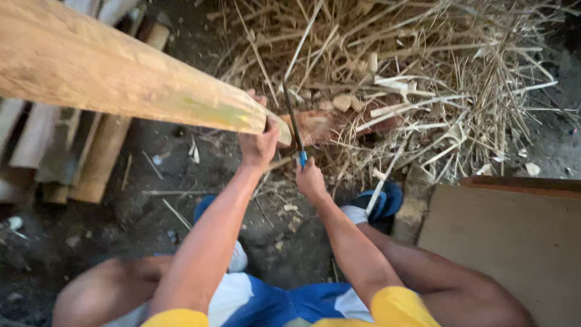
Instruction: The person sits on the ground and uses a knife to shave and shape a piece of wood. They repeatedly scrape the surface to remove thin layers and then place the finished piece onto a pile of other shaped wood pieces.
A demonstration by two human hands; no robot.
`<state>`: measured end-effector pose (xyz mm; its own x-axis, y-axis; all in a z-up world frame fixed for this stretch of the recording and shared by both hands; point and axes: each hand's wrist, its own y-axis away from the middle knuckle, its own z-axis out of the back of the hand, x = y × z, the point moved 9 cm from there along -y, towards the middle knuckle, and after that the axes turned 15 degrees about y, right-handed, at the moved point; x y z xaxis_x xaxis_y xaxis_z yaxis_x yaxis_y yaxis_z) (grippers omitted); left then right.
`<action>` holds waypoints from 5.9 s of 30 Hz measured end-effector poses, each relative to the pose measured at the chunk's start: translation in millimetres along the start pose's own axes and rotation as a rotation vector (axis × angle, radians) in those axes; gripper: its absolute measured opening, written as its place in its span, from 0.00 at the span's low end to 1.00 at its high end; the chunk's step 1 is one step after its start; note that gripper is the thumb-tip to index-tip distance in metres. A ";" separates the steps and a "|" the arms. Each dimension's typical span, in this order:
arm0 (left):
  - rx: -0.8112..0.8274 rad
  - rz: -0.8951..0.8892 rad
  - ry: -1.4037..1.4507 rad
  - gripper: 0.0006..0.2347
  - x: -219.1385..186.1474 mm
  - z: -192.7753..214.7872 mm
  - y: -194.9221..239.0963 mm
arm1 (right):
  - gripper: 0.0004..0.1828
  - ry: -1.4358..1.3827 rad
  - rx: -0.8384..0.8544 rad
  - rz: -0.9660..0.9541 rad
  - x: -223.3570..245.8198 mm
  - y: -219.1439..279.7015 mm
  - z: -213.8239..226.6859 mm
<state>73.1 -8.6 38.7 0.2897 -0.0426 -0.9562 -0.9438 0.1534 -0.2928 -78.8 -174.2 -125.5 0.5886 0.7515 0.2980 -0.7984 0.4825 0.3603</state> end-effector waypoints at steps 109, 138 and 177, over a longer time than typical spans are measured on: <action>0.149 -0.225 0.781 0.21 -210.2 48.7 -65.9 | 0.19 -0.265 -0.015 0.119 34.4 91.2 86.0; -0.129 -0.431 0.356 0.24 -204.0 43.7 -23.0 | 0.19 -0.502 0.089 0.115 87.0 142.9 114.4; -0.210 -0.394 0.111 0.42 -202.4 62.4 -27.1 | 0.16 -0.363 -0.213 0.199 123.4 154.4 169.8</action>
<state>50.0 57.5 240.4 0.6250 -0.1647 -0.7631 -0.7802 -0.0984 -0.6178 -107.9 -83.4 117.1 0.3970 0.6509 0.6471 -0.8865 0.4546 0.0866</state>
